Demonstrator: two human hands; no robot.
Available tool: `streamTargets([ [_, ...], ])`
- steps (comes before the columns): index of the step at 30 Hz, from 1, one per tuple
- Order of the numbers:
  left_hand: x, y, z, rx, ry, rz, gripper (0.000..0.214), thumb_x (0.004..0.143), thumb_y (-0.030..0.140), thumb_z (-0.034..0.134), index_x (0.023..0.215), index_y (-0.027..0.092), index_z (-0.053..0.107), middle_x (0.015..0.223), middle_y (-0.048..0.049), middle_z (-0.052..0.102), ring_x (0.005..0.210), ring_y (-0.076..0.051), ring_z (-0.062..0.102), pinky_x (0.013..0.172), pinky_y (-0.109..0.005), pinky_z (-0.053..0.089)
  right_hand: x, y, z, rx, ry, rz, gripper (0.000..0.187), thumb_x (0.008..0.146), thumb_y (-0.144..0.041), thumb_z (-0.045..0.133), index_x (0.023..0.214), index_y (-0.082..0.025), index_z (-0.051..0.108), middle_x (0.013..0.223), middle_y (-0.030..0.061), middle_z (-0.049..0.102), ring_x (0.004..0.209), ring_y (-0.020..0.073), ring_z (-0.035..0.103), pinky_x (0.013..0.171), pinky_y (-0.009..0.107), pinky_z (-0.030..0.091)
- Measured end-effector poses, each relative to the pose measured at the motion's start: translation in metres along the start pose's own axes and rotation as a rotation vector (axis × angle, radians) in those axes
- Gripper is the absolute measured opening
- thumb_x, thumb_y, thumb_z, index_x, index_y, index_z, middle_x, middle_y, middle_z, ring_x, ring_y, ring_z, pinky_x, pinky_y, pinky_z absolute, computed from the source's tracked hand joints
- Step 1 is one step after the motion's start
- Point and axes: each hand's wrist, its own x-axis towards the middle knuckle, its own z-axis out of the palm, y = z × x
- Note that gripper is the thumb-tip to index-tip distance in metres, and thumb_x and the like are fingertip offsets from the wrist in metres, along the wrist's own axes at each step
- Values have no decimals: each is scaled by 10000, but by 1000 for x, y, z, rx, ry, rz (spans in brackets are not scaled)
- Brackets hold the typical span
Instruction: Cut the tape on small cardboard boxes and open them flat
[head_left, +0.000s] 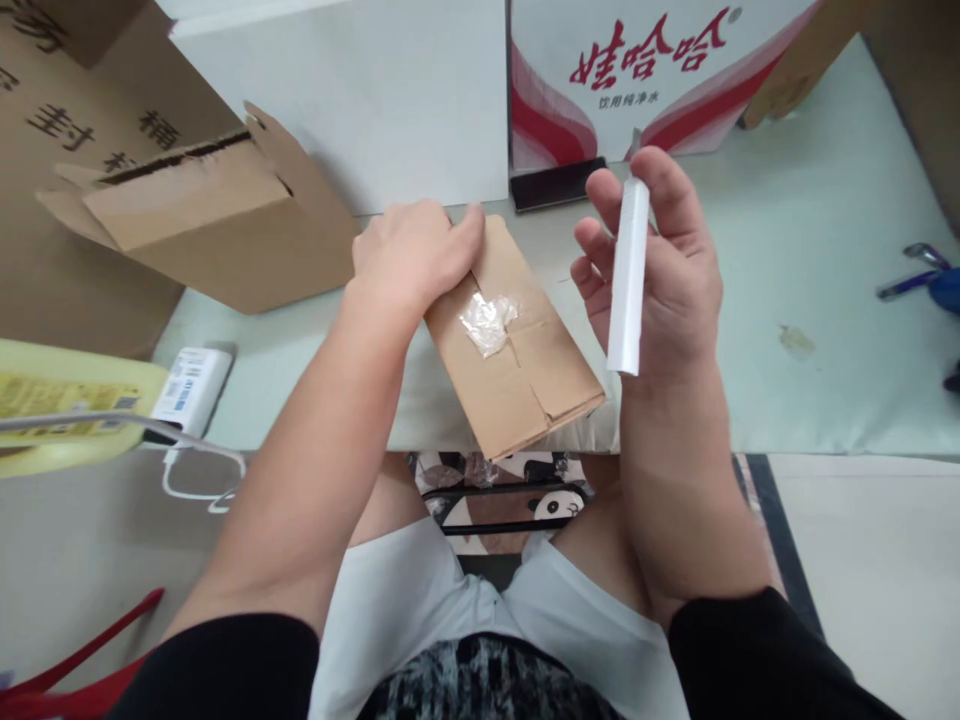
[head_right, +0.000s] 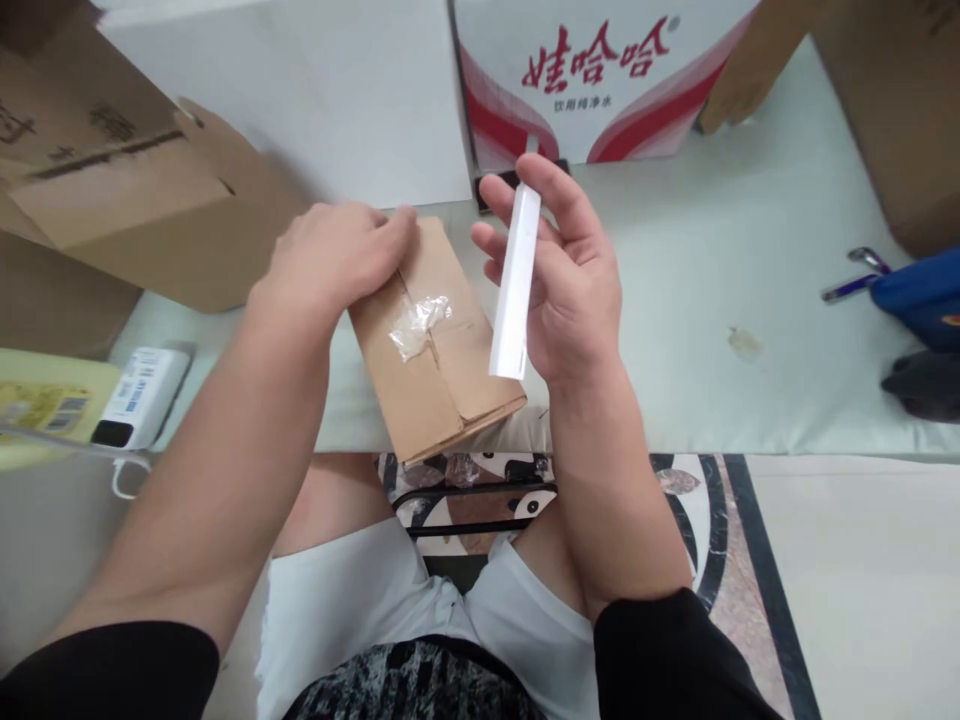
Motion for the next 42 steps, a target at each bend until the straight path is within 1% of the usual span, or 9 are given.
streamTargets([
  [6, -2, -15, 7, 14, -1, 154, 396, 991, 371, 352, 1161, 319, 706, 1225, -54, 743, 1200, -346, 646, 976, -460, 482, 4, 10, 1, 27, 6, -6, 438, 809, -538, 796, 1190, -394, 634, 1262, -25, 750, 1107, 201, 757, 826, 284, 647],
  [14, -9, -45, 4, -108, 28, 70, 481, 1020, 540, 296, 945, 314, 714, 1128, -37, 755, 1144, -346, 636, 1010, -489, 451, 0, 11, 11, -116, 62, 3, 378, 851, -571, 733, 1130, -343, 619, 1156, 30, 752, 1080, 227, 757, 743, 316, 627],
  [20, 2, -29, 9, -35, -10, 85, 504, 994, 601, 323, 886, 315, 724, 1108, -72, 768, 1129, -375, 667, 979, -505, 485, 3, 16, 11, -167, 45, 6, 326, 880, -578, 686, 1097, -344, 618, 1042, 11, 755, 978, 207, 774, 641, 280, 587],
  [26, 11, -4, 16, 93, -53, 78, 492, 985, 565, 345, 1012, 295, 756, 1164, -104, 764, 1132, -423, 665, 968, -575, 489, 8, 21, -7, -136, 88, 50, 274, 891, -462, 705, 1116, -337, 611, 1052, -4, 764, 893, 179, 773, 630, 265, 571],
  [30, 13, -4, 18, 74, -40, 82, 498, 974, 602, 349, 963, 317, 757, 1132, -97, 769, 1151, -413, 662, 978, -548, 485, 7, 14, -11, -131, 52, 38, 295, 910, -465, 697, 1158, -335, 605, 1083, 4, 766, 905, 173, 774, 664, 263, 576],
  [34, 15, -7, 17, 27, -46, 74, 491, 935, 670, 400, 911, 314, 737, 1076, -75, 773, 1195, -402, 642, 985, -511, 474, -1, -2, 2, -77, 81, 33, 290, 896, -489, 698, 1101, -303, 610, 984, 3, 769, 790, 157, 763, 632, 259, 565],
  [37, 20, -7, 14, -42, -136, 55, 484, 941, 634, 409, 930, 269, 727, 1049, -68, 769, 1106, -353, 675, 935, -483, 487, -9, -14, 16, -14, 98, 19, 237, 878, -490, 698, 942, -272, 629, 795, -5, 721, 634, 144, 703, 498, 249, 495],
  [39, 25, -7, 13, -131, -214, 11, 441, 923, 614, 460, 937, 262, 726, 1023, -64, 772, 1034, -328, 695, 878, -464, 509, -15, -20, 22, -2, 44, -2, 253, 897, -498, 685, 856, -252, 647, 675, -18, 641, 512, 120, 606, 397, 239, 379],
  [42, 28, -4, 15, -132, -188, -53, 428, 920, 597, 466, 934, 267, 738, 1043, -90, 774, 1062, -375, 698, 891, -514, 518, -24, -27, 25, -101, -55, -63, 338, 960, -536, 629, 834, -231, 705, 594, -32, 525, 480, 100, 487, 406, 243, 314],
])
